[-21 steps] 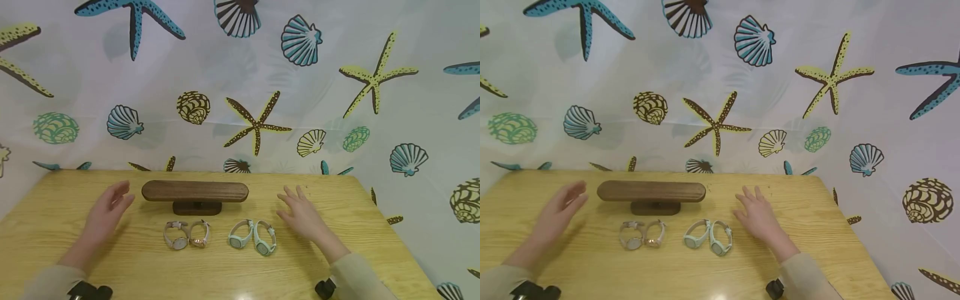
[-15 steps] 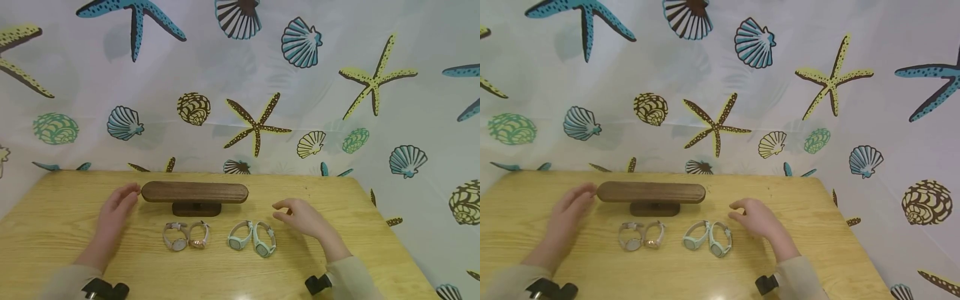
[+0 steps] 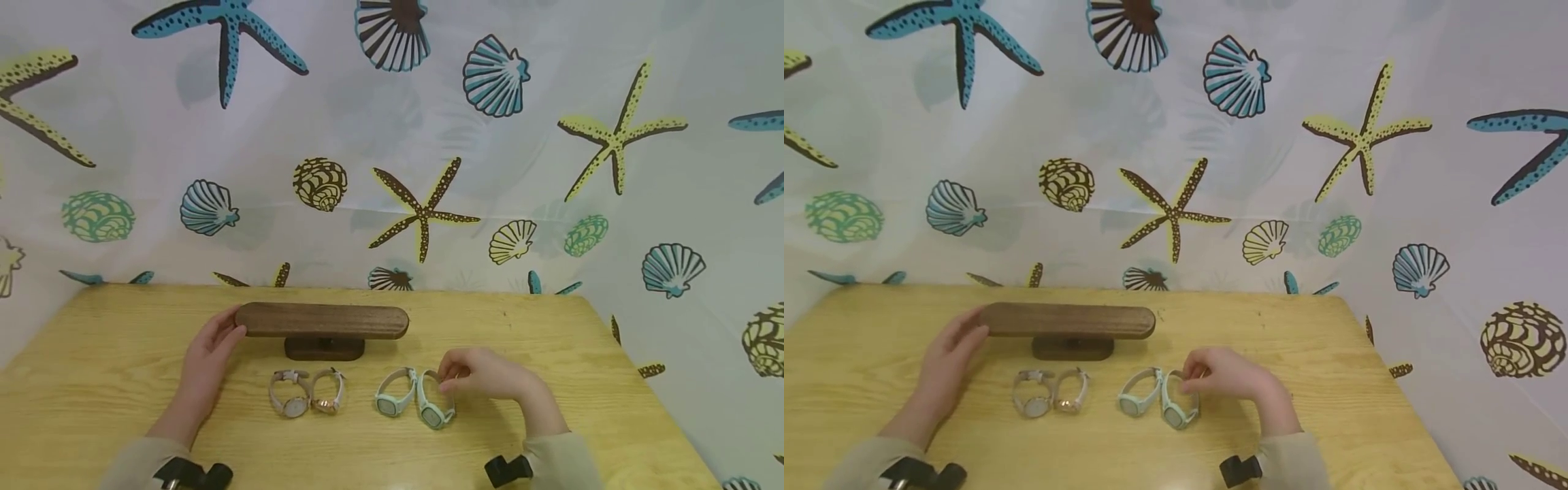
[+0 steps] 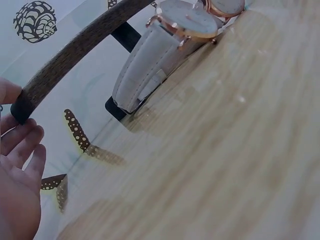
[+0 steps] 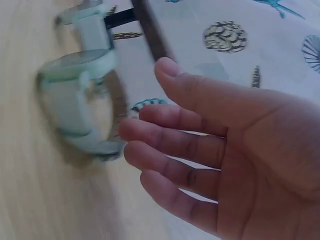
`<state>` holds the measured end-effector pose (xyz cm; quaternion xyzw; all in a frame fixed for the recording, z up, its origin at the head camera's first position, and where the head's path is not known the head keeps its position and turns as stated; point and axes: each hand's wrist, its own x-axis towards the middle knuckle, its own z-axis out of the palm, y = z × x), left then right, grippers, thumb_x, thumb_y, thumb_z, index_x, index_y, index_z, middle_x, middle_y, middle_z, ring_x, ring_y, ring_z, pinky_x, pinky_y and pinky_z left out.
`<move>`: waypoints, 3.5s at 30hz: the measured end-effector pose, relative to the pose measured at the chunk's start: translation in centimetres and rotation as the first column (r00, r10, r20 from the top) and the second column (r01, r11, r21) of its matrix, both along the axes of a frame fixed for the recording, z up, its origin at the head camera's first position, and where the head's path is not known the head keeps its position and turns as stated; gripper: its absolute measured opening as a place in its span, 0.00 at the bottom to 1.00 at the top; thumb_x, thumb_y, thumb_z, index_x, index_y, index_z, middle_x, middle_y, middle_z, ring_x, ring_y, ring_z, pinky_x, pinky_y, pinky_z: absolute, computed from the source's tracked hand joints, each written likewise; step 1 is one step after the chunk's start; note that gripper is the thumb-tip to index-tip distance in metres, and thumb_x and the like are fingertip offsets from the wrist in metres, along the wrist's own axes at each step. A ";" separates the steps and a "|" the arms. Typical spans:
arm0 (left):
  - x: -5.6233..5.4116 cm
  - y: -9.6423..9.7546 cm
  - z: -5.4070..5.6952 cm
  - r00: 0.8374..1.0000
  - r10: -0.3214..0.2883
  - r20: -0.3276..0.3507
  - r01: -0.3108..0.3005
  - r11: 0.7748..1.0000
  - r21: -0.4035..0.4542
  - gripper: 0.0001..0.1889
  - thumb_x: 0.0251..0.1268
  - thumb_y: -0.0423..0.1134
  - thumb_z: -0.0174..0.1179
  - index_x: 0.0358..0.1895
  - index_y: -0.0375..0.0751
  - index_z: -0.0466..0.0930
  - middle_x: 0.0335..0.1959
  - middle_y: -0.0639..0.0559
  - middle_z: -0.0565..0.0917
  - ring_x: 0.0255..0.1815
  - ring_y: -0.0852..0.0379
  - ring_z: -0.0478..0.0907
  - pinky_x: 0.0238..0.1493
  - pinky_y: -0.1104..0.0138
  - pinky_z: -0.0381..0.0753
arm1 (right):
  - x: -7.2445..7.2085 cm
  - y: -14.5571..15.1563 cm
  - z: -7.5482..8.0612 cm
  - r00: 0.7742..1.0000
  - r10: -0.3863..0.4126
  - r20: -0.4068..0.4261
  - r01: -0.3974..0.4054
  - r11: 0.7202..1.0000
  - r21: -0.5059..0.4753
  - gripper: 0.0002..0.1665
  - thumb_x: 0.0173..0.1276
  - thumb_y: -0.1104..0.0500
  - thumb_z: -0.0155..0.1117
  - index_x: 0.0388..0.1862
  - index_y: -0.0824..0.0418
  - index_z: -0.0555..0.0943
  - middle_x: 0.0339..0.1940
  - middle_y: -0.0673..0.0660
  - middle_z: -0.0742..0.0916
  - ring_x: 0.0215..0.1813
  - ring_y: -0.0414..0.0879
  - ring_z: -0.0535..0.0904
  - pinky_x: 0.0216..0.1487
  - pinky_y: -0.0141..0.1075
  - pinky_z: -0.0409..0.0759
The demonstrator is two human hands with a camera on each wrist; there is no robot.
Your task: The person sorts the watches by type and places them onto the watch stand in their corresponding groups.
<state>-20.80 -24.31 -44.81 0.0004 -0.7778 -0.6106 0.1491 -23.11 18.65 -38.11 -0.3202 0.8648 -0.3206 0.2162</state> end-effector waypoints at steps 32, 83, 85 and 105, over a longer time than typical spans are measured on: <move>0.0 0.3 -0.6 0.987 -0.022 -0.162 0.039 0.994 0.101 0.29 0.68 0.33 0.58 0.70 0.35 0.63 0.69 0.43 0.66 0.66 0.63 0.64 0.57 0.80 0.69 | 1.4 -1.7 -0.4 0.993 0.109 0.045 -0.113 0.987 0.114 0.09 0.60 0.57 0.72 0.30 0.55 0.79 0.25 0.45 0.79 0.27 0.36 0.72 0.31 0.29 0.73; 0.2 0.5 -0.1 0.990 -0.007 -0.142 0.005 1.000 -0.014 0.27 0.70 0.38 0.57 0.70 0.39 0.63 0.68 0.42 0.66 0.65 0.65 0.66 0.55 0.82 0.70 | -3.2 -7.2 0.3 0.840 -0.403 0.365 0.542 0.667 -0.512 0.07 0.71 0.66 0.52 0.42 0.71 0.72 0.29 0.55 0.75 0.31 0.44 0.74 0.40 0.37 0.79; 0.2 0.5 -0.2 0.990 -0.007 -0.140 0.005 1.000 -0.016 0.27 0.70 0.38 0.57 0.70 0.40 0.64 0.68 0.42 0.66 0.64 0.65 0.66 0.54 0.82 0.70 | -3.5 -7.1 -0.3 0.841 -0.382 0.383 0.538 0.665 -0.518 0.08 0.71 0.67 0.52 0.44 0.72 0.72 0.31 0.55 0.76 0.31 0.44 0.74 0.38 0.34 0.78; 0.1 0.5 -0.3 0.988 -0.005 -0.157 0.006 1.000 0.005 0.27 0.69 0.37 0.58 0.70 0.40 0.65 0.66 0.47 0.69 0.63 0.66 0.67 0.55 0.81 0.70 | -3.8 -6.8 -1.0 0.911 -0.376 0.168 0.408 0.768 -0.493 0.19 0.69 0.66 0.60 0.58 0.67 0.75 0.35 0.60 0.80 0.35 0.55 0.82 0.44 0.53 0.82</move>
